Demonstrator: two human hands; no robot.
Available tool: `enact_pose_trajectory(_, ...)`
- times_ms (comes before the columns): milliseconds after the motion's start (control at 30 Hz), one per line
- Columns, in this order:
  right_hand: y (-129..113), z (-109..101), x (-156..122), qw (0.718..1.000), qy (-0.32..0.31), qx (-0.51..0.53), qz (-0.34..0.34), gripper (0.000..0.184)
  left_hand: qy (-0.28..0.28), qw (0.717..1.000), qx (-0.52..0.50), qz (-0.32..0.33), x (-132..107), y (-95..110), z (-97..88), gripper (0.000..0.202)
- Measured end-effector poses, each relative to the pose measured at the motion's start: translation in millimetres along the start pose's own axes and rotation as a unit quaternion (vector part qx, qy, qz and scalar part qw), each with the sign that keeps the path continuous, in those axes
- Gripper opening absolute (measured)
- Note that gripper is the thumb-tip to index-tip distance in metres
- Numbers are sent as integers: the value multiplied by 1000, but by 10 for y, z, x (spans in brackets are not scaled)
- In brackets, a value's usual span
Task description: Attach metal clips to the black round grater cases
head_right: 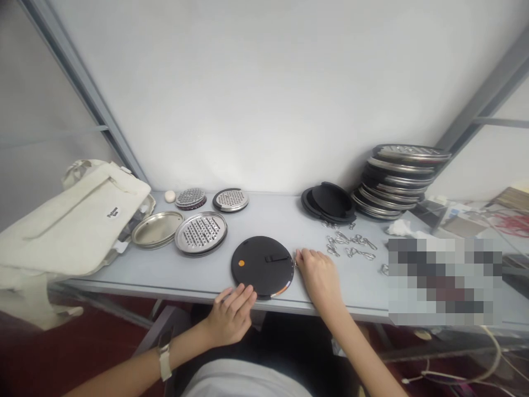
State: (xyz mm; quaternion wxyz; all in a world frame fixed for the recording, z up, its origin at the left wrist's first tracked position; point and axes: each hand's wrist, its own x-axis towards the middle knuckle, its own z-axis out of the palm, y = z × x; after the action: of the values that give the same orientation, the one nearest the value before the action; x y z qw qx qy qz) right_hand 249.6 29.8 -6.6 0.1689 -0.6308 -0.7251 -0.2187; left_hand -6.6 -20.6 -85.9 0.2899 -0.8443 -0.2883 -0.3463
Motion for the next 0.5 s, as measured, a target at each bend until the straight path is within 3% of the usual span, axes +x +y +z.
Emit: enact_pose_trajectory(500, -13, -35, -4, 999, -47, 14, 19, 43, -12, 1000, 13, 3, -30, 2, 10, 52)
